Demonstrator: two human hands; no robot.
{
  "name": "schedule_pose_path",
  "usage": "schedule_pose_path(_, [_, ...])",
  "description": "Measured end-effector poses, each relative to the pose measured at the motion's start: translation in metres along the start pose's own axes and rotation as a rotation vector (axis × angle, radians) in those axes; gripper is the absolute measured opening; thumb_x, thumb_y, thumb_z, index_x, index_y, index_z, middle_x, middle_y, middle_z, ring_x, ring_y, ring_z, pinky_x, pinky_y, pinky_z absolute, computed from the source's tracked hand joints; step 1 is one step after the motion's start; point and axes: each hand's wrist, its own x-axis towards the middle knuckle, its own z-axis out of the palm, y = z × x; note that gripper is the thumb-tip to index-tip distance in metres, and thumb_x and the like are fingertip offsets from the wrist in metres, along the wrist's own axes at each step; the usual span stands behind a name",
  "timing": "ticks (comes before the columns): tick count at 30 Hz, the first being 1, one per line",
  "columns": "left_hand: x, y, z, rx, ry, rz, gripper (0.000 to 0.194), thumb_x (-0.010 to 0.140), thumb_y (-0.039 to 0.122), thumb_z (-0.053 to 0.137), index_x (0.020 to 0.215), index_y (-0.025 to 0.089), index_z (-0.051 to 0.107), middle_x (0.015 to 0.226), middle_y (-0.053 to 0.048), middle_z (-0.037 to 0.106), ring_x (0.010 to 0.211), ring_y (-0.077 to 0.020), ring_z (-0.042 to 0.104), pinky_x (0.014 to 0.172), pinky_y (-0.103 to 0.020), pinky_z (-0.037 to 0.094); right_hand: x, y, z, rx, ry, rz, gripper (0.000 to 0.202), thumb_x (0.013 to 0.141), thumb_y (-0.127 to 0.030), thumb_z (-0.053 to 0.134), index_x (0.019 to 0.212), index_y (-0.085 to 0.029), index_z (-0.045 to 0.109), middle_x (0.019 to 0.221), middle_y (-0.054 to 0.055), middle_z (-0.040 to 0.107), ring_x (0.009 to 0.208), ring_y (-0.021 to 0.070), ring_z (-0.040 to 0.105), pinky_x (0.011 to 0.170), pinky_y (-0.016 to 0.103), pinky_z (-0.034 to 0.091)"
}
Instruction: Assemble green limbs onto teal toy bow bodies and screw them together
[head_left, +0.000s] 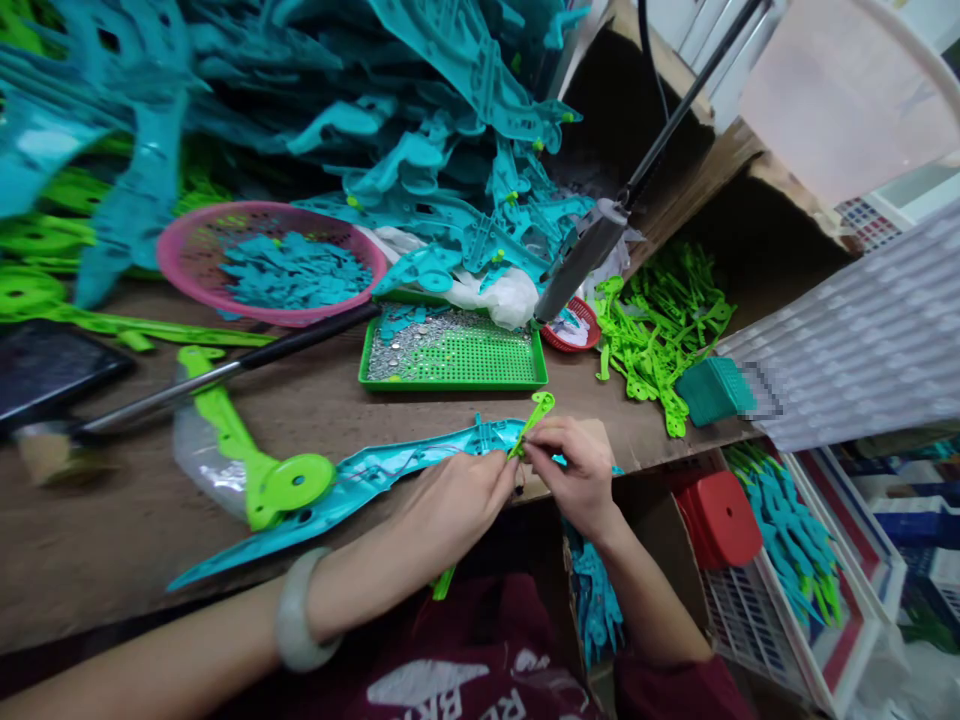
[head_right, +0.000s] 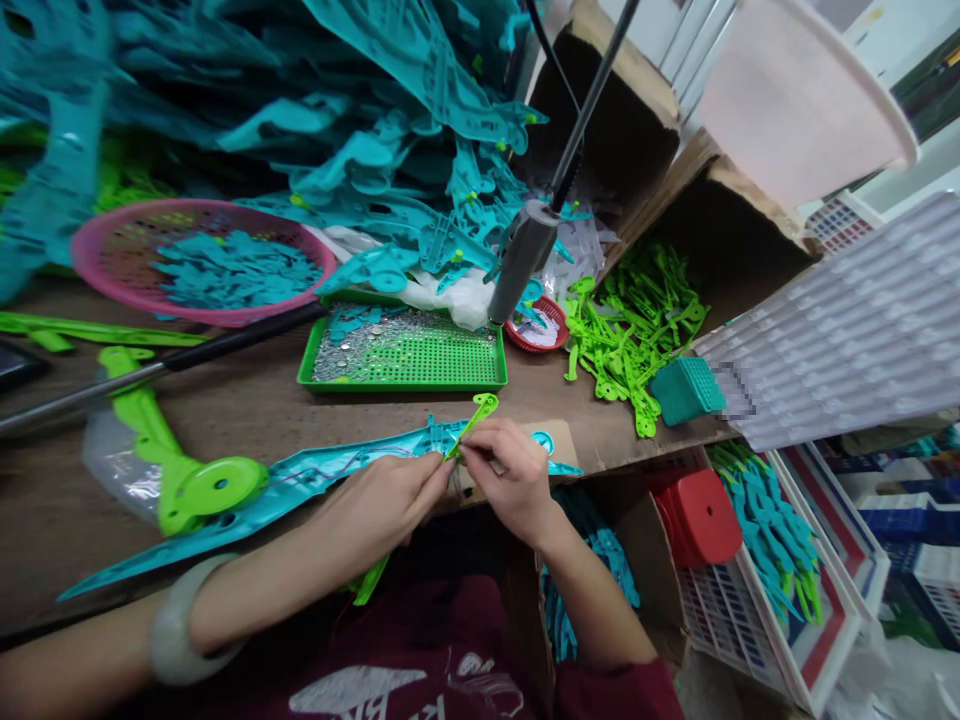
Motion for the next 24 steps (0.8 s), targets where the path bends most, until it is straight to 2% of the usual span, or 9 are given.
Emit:
schedule_pose_path(4, [0.000,0.003,-0.001,0.077,-0.030,-0.057,0.036,0.102,0.030,0.034,0.091,0.018,0.067,0.078,-0.010,0.072,0.070,-0.0272,0.071,0.061,-0.034,0.046,0.000,0.000,-0.003,0.000,-0.086,0.061,0.011,0.097,-0.013,0.057,0.098,-0.021,0.065,0.092,0.005,0.070,0.084,0.0152,0.069,0.070,0.028,0.059])
schedule_pose_path(10, [-0.003,0.012,-0.005,0.193,-0.095,-0.074,0.036,0.106,0.028,0.033,0.100,0.017,0.067,0.087,-0.013,0.076,0.084,-0.0327,0.076,0.069,-0.039,0.055,-0.001,-0.005,-0.003,-0.190,-0.106,-0.027,0.012,0.100,-0.011,0.050,0.100,-0.020,0.057,0.097,0.006,0.062,0.092,0.0161,0.065,0.079,0.029,0.059])
schedule_pose_path(16, [-0.008,0.009,0.004,0.213,-0.017,-0.023,0.032,0.104,0.022,0.037,0.102,0.014,0.067,0.085,-0.015,0.075,0.083,-0.0324,0.076,0.071,-0.040,0.057,-0.009,-0.013,0.001,-0.393,-0.217,-0.046,0.019,0.102,-0.009,0.043,0.109,-0.018,0.058,0.101,0.010,0.063,0.094,0.0196,0.063,0.084,0.034,0.059])
schedule_pose_path(18, [-0.009,0.010,0.004,0.215,-0.012,-0.033,0.030,0.104,0.021,0.037,0.102,0.014,0.067,0.086,-0.015,0.076,0.081,-0.0312,0.076,0.068,-0.038,0.056,-0.010,-0.015,0.002,-0.375,-0.188,-0.035,0.021,0.101,-0.009,0.044,0.111,-0.018,0.060,0.102,0.010,0.064,0.094,0.0193,0.064,0.083,0.033,0.059])
schedule_pose_path(21, [-0.009,0.010,0.006,0.185,-0.001,-0.048,0.029,0.105,0.025,0.038,0.098,0.016,0.066,0.084,-0.012,0.076,0.077,-0.0291,0.076,0.061,-0.032,0.051,-0.010,-0.017,0.002,-0.228,-0.045,-0.006,0.019,0.098,-0.010,0.053,0.107,-0.020,0.066,0.101,0.008,0.064,0.093,0.0167,0.066,0.082,0.031,0.060])
schedule_pose_path(24, [-0.011,0.008,0.017,0.149,0.094,0.024,0.032,0.105,0.027,0.038,0.090,0.018,0.064,0.076,-0.009,0.074,0.070,-0.0266,0.074,0.054,-0.030,0.044,-0.010,-0.017,0.003,0.023,0.095,0.207,0.008,0.092,-0.016,0.065,0.095,-0.022,0.069,0.100,0.005,0.061,0.089,0.0151,0.067,0.070,0.026,0.061])
